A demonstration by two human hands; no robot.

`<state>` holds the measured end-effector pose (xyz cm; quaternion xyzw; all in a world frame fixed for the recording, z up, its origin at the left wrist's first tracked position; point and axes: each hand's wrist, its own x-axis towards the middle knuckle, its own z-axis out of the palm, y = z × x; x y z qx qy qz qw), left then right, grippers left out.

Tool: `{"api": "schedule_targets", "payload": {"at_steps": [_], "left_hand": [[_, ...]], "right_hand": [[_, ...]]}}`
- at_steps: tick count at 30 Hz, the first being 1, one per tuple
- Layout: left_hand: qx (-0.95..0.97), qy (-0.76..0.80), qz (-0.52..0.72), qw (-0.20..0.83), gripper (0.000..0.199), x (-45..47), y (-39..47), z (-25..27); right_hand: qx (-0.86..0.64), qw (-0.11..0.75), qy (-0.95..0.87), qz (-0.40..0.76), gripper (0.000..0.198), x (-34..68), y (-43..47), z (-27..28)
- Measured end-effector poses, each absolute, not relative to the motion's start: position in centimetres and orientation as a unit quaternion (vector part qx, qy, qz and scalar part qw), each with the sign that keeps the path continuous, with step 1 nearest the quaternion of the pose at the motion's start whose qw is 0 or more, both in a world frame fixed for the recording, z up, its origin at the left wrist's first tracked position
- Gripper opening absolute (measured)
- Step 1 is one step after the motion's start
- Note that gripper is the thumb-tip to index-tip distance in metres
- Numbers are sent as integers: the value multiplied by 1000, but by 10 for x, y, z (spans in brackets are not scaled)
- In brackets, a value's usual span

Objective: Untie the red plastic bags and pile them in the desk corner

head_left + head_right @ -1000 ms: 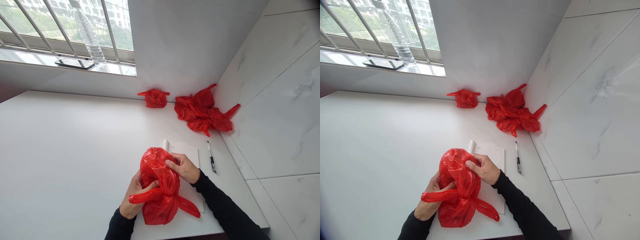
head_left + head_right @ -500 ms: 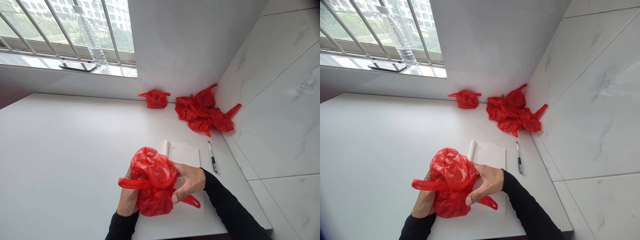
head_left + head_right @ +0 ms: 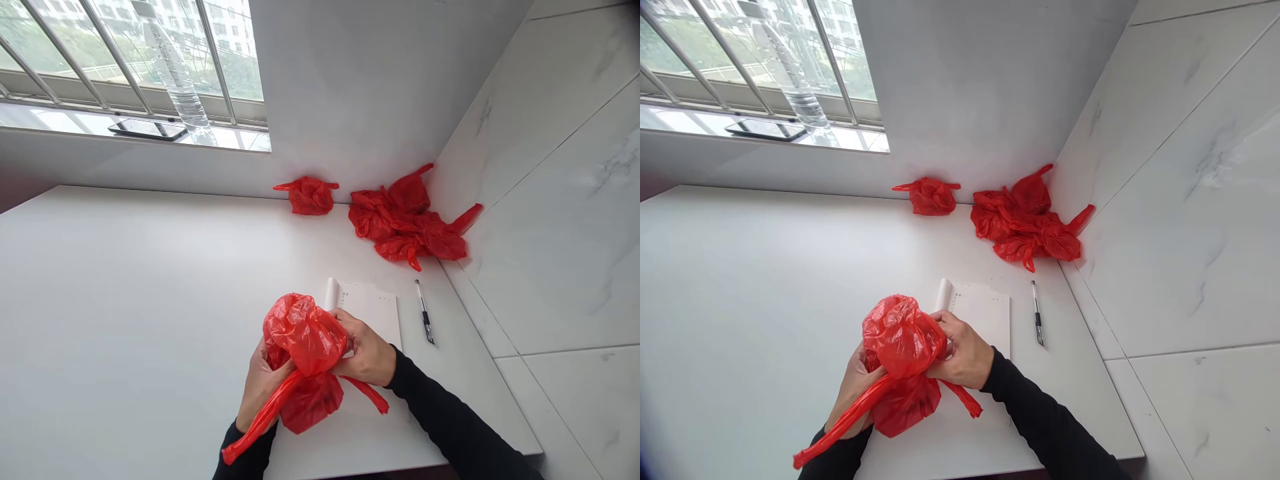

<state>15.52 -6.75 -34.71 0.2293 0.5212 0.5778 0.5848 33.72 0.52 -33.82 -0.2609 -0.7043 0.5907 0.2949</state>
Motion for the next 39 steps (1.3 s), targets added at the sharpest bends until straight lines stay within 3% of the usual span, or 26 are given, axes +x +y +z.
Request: {"api": "schedule_targets", "payload": {"at_steps": [9, 13, 19, 23, 32, 35, 39], "left_hand": [[201, 462, 628, 593, 36, 162, -70, -345], [196, 447, 639, 594, 47, 164, -74, -350], [234, 485, 600, 591, 84, 165, -72, -348], [279, 458, 602, 591, 74, 163, -67, -344], [219, 483, 625, 573, 36, 159, -67, -354], [202, 486, 612, 590, 35, 158, -67, -355], [228, 459, 619, 596, 49, 163, -69, -347]], "right_hand": [[-263, 286, -688, 613, 24, 334, 4, -335], [-285, 326, -666, 608, 23, 334, 7, -335], [-280, 401, -581, 650, 28, 336, 15, -343], [-237, 415, -562, 675, 29, 336, 17, -342], [-185, 315, -571, 735, 50, 334, 13, -338], [-209, 349, -560, 722, 41, 333, 12, -340], [-241, 376, -560, 698, 31, 334, 15, -343]]}}
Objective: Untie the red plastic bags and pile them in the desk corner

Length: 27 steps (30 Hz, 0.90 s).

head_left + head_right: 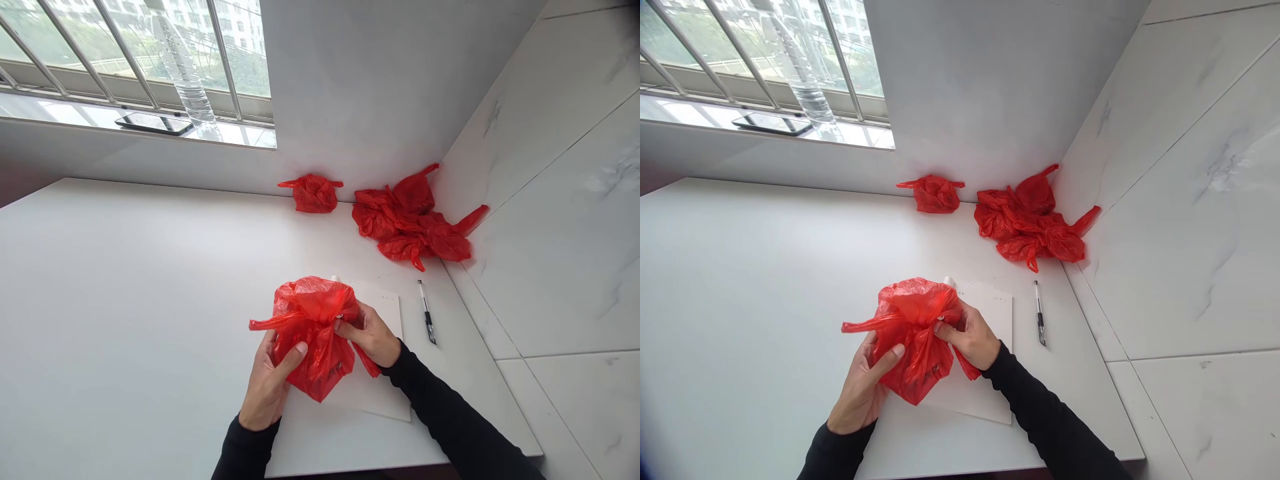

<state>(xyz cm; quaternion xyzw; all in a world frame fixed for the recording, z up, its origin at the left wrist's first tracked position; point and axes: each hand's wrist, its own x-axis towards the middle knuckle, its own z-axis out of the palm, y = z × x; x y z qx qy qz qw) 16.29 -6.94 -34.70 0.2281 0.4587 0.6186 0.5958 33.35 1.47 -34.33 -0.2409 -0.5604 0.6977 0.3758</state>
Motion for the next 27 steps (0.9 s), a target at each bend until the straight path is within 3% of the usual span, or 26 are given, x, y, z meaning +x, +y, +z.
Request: {"api": "schedule_targets", "payload": {"at_steps": [3, 17, 23, 27], "left_hand": [[259, 461, 610, 590, 56, 166, -72, -343], [231, 471, 606, 598, 43, 160, -64, -352], [205, 481, 633, 571, 61, 167, -68, -347], [309, 498, 592, 553, 80, 172, -73, -340]], "right_hand": [[-258, 391, -543, 697, 27, 334, 16, -345], [-272, 392, -573, 666, 33, 335, 16, -341], [-221, 343, -577, 707, 60, 331, 15, -340], [-263, 376, -563, 687, 55, 333, 15, -341]]}}
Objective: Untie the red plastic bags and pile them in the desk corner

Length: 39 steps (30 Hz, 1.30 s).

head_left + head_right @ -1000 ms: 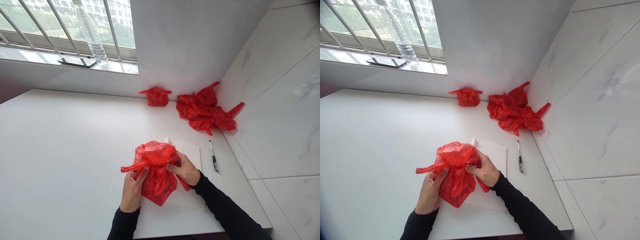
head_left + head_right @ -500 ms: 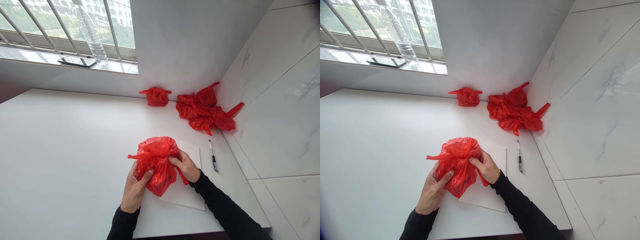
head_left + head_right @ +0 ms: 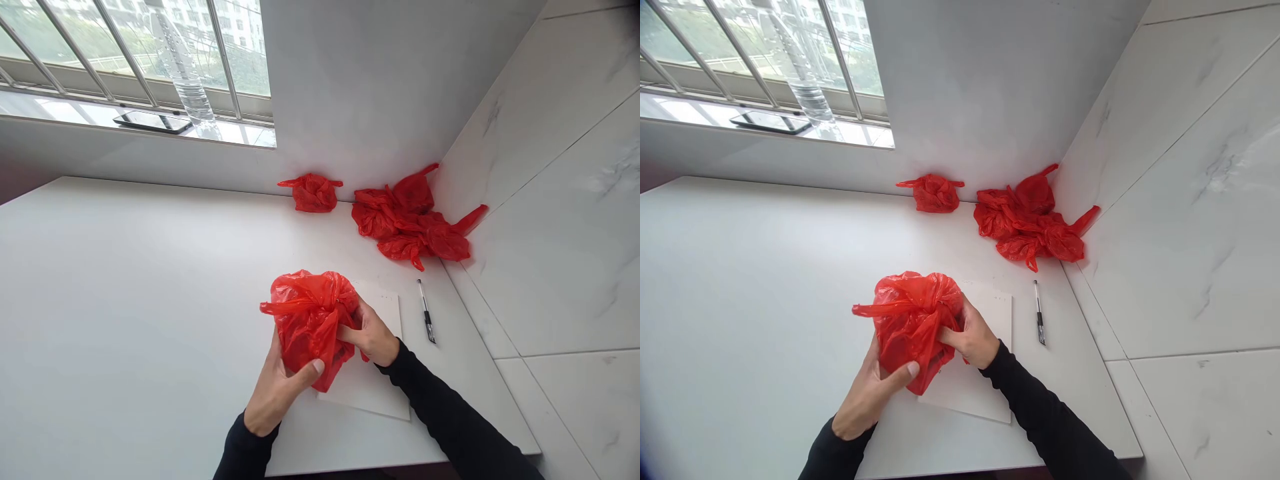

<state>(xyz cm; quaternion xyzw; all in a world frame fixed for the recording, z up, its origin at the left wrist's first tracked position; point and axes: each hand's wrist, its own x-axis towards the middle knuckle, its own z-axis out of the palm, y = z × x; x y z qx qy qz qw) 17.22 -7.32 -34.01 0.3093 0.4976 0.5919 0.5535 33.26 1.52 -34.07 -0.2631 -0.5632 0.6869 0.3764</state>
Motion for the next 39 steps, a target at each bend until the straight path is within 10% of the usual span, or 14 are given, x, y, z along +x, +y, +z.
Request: {"api": "schedule_targets", "payload": {"at_steps": [31, 39], "left_hand": [[170, 403, 632, 640, 48, 159, -74, -342], [170, 437, 662, 585, 74, 164, -76, -342]], "right_hand": [[-190, 293, -608, 713, 45, 343, 9, -336], [-198, 311, -589, 720, 43, 337, 7, -339]]}}
